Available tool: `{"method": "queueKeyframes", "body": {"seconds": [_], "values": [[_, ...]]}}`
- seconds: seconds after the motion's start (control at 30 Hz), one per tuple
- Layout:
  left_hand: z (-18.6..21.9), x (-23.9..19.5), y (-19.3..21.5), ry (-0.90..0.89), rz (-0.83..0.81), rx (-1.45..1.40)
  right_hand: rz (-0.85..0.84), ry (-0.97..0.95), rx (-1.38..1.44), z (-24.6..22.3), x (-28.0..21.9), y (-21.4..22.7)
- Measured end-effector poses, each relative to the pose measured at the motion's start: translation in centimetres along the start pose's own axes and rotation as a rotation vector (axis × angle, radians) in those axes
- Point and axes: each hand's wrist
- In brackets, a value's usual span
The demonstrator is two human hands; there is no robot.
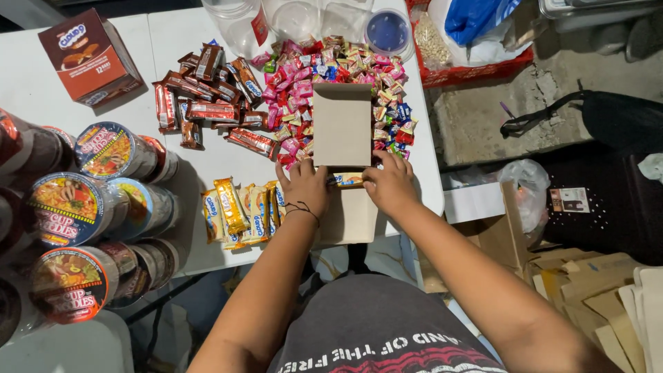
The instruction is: The person sorts individually wrapped snack bars and candies on a white table, aligns the snack bars into rows, and places them one by one into an open cardboard box, pressing them to fit neatly. The person continues filling the box with the remaining bars through the end of the clip.
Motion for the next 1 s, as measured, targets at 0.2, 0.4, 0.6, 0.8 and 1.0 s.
{"method": "queueKeyframes", "body": {"seconds": [0.2,0.4,0.6,0.8,1.0], "values": [[-0.8,-0.1,-1.0,-0.041,0.078,0.021,0.044,0.003,0.038,-0.6,0.0,0.2],[-1.5,-0.2,-1.4,-0.114,0.171,0.077,-0.063,-0.114,0.112,-1.3,-0.3,0.6],[-1.4,-0.6,-0.9,-0.052,0.114,-0.006,-0.202,-0.113,0.195,-1.4,0.1,0.9],[-1.8,-0.8,-1.6,-0.04,0.161,0.047,-0.234,-0.078,0.155,-1.4,0.7,1.2],[-1.6,-1.0,-1.5,-0.037,0.144,0.07,-0.182,-0.021,0.126,-0.9,0.7,0.3]]}}
Point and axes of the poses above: each hand's wrist, its own x-axis towards the middle knuckle, its own y-axis out of the back of the hand, z = x × y, and after that the axes turned 3 degrees about -x, right-handed
